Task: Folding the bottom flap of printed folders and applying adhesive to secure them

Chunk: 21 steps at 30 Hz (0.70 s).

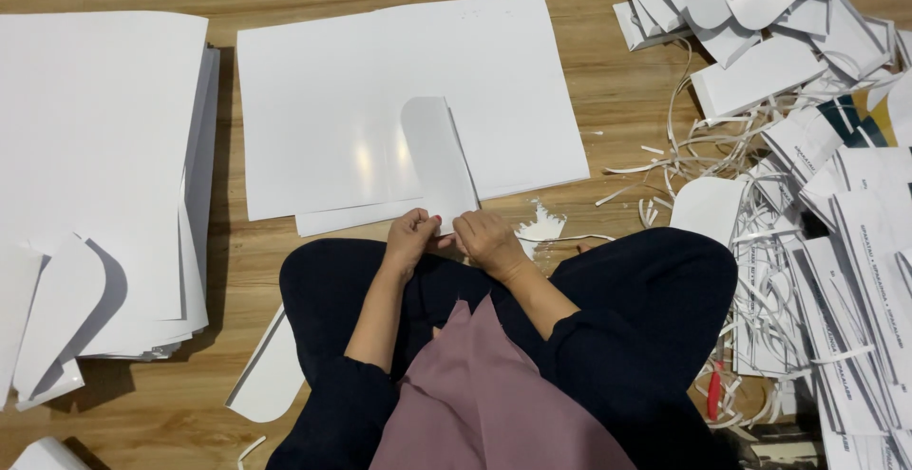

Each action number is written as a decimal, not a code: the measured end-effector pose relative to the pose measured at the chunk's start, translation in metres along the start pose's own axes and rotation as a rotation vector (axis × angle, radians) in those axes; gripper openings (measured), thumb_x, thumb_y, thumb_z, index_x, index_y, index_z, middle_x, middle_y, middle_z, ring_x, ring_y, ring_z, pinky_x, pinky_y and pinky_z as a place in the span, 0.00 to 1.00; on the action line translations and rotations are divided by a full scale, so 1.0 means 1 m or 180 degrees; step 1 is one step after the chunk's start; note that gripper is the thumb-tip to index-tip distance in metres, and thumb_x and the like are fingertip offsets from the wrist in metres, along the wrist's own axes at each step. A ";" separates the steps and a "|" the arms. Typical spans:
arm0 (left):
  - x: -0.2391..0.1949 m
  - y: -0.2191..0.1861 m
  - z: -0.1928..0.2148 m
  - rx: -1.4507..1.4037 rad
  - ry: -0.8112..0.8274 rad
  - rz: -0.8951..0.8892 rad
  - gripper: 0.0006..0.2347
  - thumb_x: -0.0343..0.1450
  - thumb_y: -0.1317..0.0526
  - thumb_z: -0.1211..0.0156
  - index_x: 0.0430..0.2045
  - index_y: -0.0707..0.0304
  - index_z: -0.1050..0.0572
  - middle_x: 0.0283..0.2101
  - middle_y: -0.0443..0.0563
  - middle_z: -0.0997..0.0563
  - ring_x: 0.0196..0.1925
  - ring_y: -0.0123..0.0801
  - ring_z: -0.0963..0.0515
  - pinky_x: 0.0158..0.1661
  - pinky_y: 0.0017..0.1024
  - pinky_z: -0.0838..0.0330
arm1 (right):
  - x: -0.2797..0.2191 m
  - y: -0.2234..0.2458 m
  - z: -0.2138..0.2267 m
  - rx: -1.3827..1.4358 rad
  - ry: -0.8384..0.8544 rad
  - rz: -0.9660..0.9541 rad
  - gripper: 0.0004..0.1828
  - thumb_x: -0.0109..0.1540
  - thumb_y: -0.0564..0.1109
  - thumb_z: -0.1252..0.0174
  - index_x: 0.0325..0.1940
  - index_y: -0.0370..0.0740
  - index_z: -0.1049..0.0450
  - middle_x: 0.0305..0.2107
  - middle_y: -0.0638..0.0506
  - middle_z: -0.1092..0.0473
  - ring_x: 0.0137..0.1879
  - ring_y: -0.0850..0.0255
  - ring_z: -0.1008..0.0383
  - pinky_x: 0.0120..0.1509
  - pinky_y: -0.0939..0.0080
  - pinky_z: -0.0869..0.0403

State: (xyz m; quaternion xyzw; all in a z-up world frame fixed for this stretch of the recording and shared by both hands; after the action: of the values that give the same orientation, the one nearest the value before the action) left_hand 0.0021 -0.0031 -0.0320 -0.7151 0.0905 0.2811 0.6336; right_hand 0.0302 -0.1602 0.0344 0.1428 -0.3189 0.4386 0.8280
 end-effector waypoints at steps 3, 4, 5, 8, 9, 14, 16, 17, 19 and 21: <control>-0.011 -0.012 -0.006 -0.0008 0.0067 -0.0110 0.06 0.64 0.63 0.44 0.20 0.61 0.34 0.16 0.48 0.32 0.20 0.30 0.27 0.23 0.21 0.31 | -0.009 -0.002 -0.010 0.0170 0.0108 -0.0203 0.08 0.59 0.46 0.56 0.27 0.45 0.35 0.18 0.55 0.39 0.25 0.63 0.34 0.29 0.67 0.33; -0.020 -0.023 -0.009 0.0343 0.0061 -0.0251 0.06 0.64 0.63 0.45 0.19 0.61 0.34 0.16 0.48 0.31 0.20 0.29 0.29 0.23 0.22 0.33 | -0.011 -0.005 -0.011 0.0519 0.0297 -0.0606 0.07 0.59 0.48 0.55 0.28 0.46 0.36 0.18 0.55 0.41 0.26 0.62 0.33 0.30 0.67 0.32; -0.029 -0.035 -0.012 0.0694 0.0055 -0.0392 0.06 0.64 0.62 0.45 0.18 0.60 0.33 0.15 0.48 0.30 0.20 0.28 0.31 0.23 0.23 0.36 | -0.014 -0.007 -0.012 0.0867 0.0486 -0.1010 0.08 0.58 0.50 0.54 0.28 0.47 0.37 0.18 0.55 0.42 0.28 0.61 0.32 0.31 0.66 0.32; -0.020 -0.023 -0.009 0.0967 0.0051 -0.0469 0.05 0.63 0.62 0.45 0.17 0.59 0.33 0.14 0.46 0.31 0.20 0.28 0.32 0.24 0.24 0.39 | -0.004 -0.017 0.007 0.1567 0.0533 -0.1597 0.04 0.56 0.46 0.50 0.31 0.46 0.36 0.20 0.52 0.38 0.29 0.54 0.30 0.31 0.60 0.31; -0.023 -0.026 -0.009 0.0964 0.0052 -0.0468 0.05 0.63 0.62 0.45 0.17 0.59 0.33 0.14 0.46 0.31 0.20 0.28 0.32 0.24 0.24 0.39 | -0.008 -0.015 0.003 0.1565 0.0536 -0.1597 0.04 0.56 0.46 0.50 0.31 0.46 0.36 0.20 0.52 0.38 0.29 0.54 0.30 0.31 0.60 0.31; -0.029 -0.035 -0.008 0.0531 -0.0029 -0.0312 0.04 0.62 0.65 0.48 0.17 0.60 0.34 0.12 0.45 0.35 0.17 0.26 0.36 0.21 0.20 0.43 | 0.001 -0.003 0.016 0.1371 0.0753 -0.1162 0.05 0.58 0.46 0.50 0.32 0.46 0.31 0.21 0.52 0.32 0.31 0.57 0.28 0.33 0.62 0.29; -0.033 -0.038 -0.009 0.0544 -0.0039 -0.0313 0.04 0.61 0.65 0.48 0.16 0.60 0.34 0.12 0.45 0.36 0.17 0.26 0.37 0.21 0.19 0.44 | -0.003 -0.003 0.009 0.1231 0.0659 -0.0999 0.05 0.58 0.47 0.50 0.31 0.47 0.31 0.20 0.53 0.33 0.31 0.59 0.28 0.33 0.65 0.29; -0.034 -0.040 -0.009 0.0558 -0.0048 -0.0319 0.03 0.61 0.66 0.48 0.16 0.61 0.34 0.11 0.44 0.37 0.17 0.26 0.37 0.21 0.19 0.44 | -0.004 -0.003 0.007 0.1087 0.0559 -0.0837 0.05 0.58 0.48 0.50 0.29 0.48 0.31 0.20 0.55 0.33 0.30 0.61 0.29 0.32 0.67 0.29; -0.034 -0.042 -0.011 0.0595 -0.0032 -0.0337 0.04 0.60 0.66 0.48 0.16 0.61 0.35 0.11 0.44 0.38 0.17 0.26 0.38 0.20 0.19 0.45 | -0.004 -0.003 0.009 0.1017 0.0536 -0.0806 0.05 0.58 0.48 0.49 0.30 0.47 0.30 0.21 0.54 0.33 0.31 0.61 0.28 0.33 0.66 0.29; -0.033 -0.039 -0.012 0.0628 -0.0033 -0.0343 0.04 0.60 0.66 0.48 0.16 0.61 0.35 0.11 0.44 0.38 0.17 0.26 0.38 0.20 0.19 0.45 | -0.007 -0.005 0.011 0.0966 0.0522 -0.0769 0.05 0.58 0.48 0.48 0.30 0.47 0.30 0.22 0.54 0.32 0.32 0.60 0.28 0.34 0.66 0.29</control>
State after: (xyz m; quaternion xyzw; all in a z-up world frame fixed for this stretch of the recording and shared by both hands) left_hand -0.0024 -0.0153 0.0191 -0.6516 0.0758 0.2401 0.7156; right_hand 0.0272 -0.1725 0.0383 0.2669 -0.1613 0.3892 0.8667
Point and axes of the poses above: each hand's wrist, its own x-axis towards the middle knuckle, its own z-axis out of the back of the hand, y = z × x, the point moved 2 cm from there along x, towards the middle knuckle
